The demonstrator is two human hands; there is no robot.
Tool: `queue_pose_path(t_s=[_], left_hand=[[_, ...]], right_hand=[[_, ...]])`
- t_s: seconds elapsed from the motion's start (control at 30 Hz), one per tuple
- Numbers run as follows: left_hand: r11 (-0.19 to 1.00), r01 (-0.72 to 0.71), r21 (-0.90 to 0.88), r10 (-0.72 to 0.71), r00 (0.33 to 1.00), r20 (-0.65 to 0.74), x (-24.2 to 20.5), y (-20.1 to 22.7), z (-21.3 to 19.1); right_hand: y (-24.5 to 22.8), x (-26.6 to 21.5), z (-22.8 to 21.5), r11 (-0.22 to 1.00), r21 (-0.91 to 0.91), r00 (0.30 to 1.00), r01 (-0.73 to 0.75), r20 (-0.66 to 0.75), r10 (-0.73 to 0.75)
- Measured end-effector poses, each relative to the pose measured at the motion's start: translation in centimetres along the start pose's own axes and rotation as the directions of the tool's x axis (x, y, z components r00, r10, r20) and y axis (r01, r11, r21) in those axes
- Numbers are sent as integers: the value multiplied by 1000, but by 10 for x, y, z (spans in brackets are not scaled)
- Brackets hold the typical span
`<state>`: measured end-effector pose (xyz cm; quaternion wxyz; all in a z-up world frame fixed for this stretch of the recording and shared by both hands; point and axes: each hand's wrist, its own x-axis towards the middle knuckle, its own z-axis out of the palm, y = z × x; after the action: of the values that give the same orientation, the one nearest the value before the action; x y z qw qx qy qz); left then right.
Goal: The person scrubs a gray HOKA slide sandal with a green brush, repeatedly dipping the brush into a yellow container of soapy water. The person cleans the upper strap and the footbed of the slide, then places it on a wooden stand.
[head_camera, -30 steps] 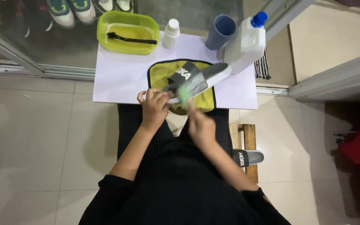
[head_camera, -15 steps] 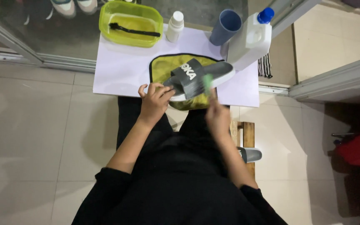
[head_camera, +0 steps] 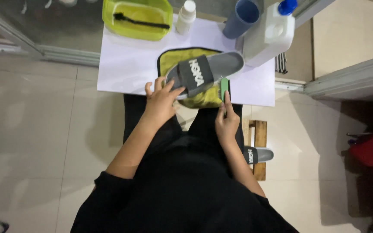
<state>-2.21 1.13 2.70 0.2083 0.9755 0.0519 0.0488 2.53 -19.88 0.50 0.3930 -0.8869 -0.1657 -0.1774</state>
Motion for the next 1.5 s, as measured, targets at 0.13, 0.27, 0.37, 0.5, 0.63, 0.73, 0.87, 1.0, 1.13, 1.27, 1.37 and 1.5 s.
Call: queue_pose_path(t_s=[0.13, 0.27, 0.37, 0.5, 0.63, 0.73, 0.87, 1.0, 1.13, 1.27, 1.37, 1.5], left_hand=[[978, 43, -202, -69, 990, -125, 15, 13, 9], [776, 179, -605, -332, 931, -151, 33, 17, 21], [633, 294, -716, -429, 903, -9, 46, 9, 28], [571, 411, -710, -475, 871, 122, 56, -10, 62], [495, 434, -753, -493, 854, 169, 56, -5, 61], [536, 450, -714, -487, 856, 174, 57, -2, 50], [566, 452, -689, -494, 855, 156, 60, -4, 63], [567, 480, -669, -490, 850, 194, 62, -9, 63], [555, 482, -678, -478, 852, 213, 57, 1, 44], [536, 490, -688, -501, 840, 208, 58, -5, 57], [523, 515, -679, -508, 828, 237, 62, -11, 58], [505, 523, -686, -509, 823, 252, 56, 3, 43]], right_hand=[[7, -7, 11, 1000, -10, 1000, 6, -4, -6], [-13, -5, 8, 987, -52, 983, 154, -92, -158], [-29, -3, 14, 903, -248, 930, 350, -26, -367], [-17, 21, 33, 703, -522, 831, 483, 21, -556], [-17, 6, 40, 780, -445, 871, 439, -3, -492], [-10, -2, 44, 810, -329, 869, 485, 80, -487], [1, 23, 42, 743, -486, 841, 460, -29, -540], [1, 1, 45, 688, -480, 809, 544, 81, -583], [6, 29, 39, 617, -613, 800, 494, 44, -598], [0, 12, 45, 766, -433, 844, 475, -21, -535], [0, 1, 47, 718, -446, 811, 534, 32, -584], [5, 34, 44, 775, -466, 857, 428, -65, -512]])
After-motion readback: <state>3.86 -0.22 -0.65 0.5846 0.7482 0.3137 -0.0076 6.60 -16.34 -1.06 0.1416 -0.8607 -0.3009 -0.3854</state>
